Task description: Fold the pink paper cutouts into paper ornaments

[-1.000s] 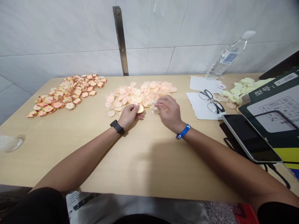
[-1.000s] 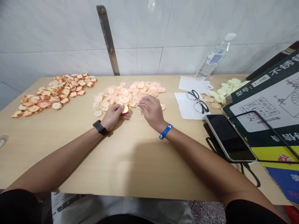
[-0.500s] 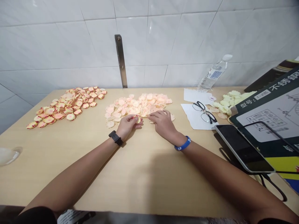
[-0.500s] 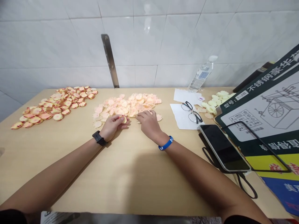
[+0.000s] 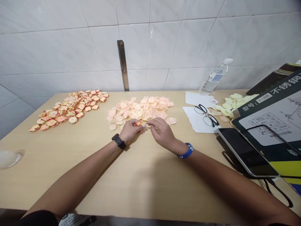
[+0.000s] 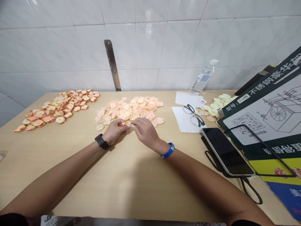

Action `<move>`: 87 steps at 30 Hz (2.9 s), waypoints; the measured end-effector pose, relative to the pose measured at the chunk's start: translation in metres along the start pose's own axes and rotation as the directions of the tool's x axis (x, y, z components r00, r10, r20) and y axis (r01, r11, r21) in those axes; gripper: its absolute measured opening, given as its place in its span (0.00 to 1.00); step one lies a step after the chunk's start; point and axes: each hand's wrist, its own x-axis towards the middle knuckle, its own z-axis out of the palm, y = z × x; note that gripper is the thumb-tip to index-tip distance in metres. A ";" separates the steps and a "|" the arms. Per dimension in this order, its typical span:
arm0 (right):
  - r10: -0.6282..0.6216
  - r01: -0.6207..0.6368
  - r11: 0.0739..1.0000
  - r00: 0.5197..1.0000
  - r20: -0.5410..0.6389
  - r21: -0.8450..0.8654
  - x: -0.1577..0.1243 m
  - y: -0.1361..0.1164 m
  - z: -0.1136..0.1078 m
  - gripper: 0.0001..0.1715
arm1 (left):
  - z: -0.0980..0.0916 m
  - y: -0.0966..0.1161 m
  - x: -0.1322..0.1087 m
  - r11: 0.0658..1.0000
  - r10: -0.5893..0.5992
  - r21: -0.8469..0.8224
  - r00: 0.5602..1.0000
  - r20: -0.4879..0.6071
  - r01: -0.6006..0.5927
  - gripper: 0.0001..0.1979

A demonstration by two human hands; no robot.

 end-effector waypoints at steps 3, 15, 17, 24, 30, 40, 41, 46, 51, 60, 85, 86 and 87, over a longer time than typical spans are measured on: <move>-0.045 0.042 0.995 0.999 0.030 0.093 0.000 -0.001 0.003 0.13 | 0.000 0.001 -0.002 0.994 0.011 0.112 1.000 -0.028 -0.008 0.21; -0.124 0.118 0.992 0.978 0.169 0.043 0.000 0.010 -0.001 0.13 | -0.003 0.011 -0.004 0.875 0.097 0.470 0.994 0.060 -0.113 0.17; -0.103 0.097 0.994 0.973 0.204 0.041 0.000 0.010 0.000 0.13 | -0.006 0.010 -0.002 0.876 0.072 0.466 0.988 0.137 -0.128 0.17; -0.074 0.056 0.984 0.992 0.105 0.168 -0.002 0.015 0.003 0.07 | -0.015 0.006 0.005 0.988 -0.059 0.151 0.952 0.301 0.013 0.28; -0.248 0.247 0.952 0.969 -0.018 0.180 0.001 0.002 -0.002 0.11 | -0.011 0.001 0.004 0.976 0.000 0.215 0.989 0.149 -0.032 0.23; -0.152 0.151 0.988 0.987 -0.043 -0.016 0.000 0.000 -0.007 0.19 | -0.009 0.002 0.007 0.999 -0.043 0.025 0.992 0.115 0.040 0.15; -0.084 0.082 0.996 0.995 -0.060 -0.031 0.001 0.005 -0.008 0.21 | -0.009 0.002 0.006 0.999 -0.044 0.030 0.991 0.128 0.040 0.13; 0.085 -0.085 0.996 0.996 -0.017 0.010 0.005 0.016 -0.007 0.23 | -0.008 0.002 0.006 0.997 -0.058 0.050 0.992 0.109 0.053 0.05; 0.137 -0.138 0.990 0.989 -0.052 -0.024 0.006 0.020 -0.003 0.20 | -0.006 0.003 0.006 0.997 -0.069 0.043 0.994 0.086 0.066 0.05; -0.085 0.098 0.983 0.993 0.085 -0.153 -0.002 0.014 -0.010 0.17 | -0.008 0.003 0.004 0.984 -0.079 0.171 0.984 0.162 0.051 0.12; -0.003 0.039 0.978 0.985 0.171 -0.207 -0.001 0.010 -0.002 0.16 | -0.004 0.001 0.004 0.987 -0.003 0.163 1.000 0.014 0.000 0.11; -0.005 0.031 0.978 0.991 0.131 -0.204 -0.001 0.010 -0.002 0.16 | -0.005 0.000 0.004 0.989 0.006 0.146 1.000 0.009 -0.007 0.12; -0.009 0.030 0.978 0.995 0.101 -0.204 -0.002 0.010 -0.003 0.15 | -0.005 0.000 0.004 0.991 0.006 0.132 1.000 0.006 -0.007 0.14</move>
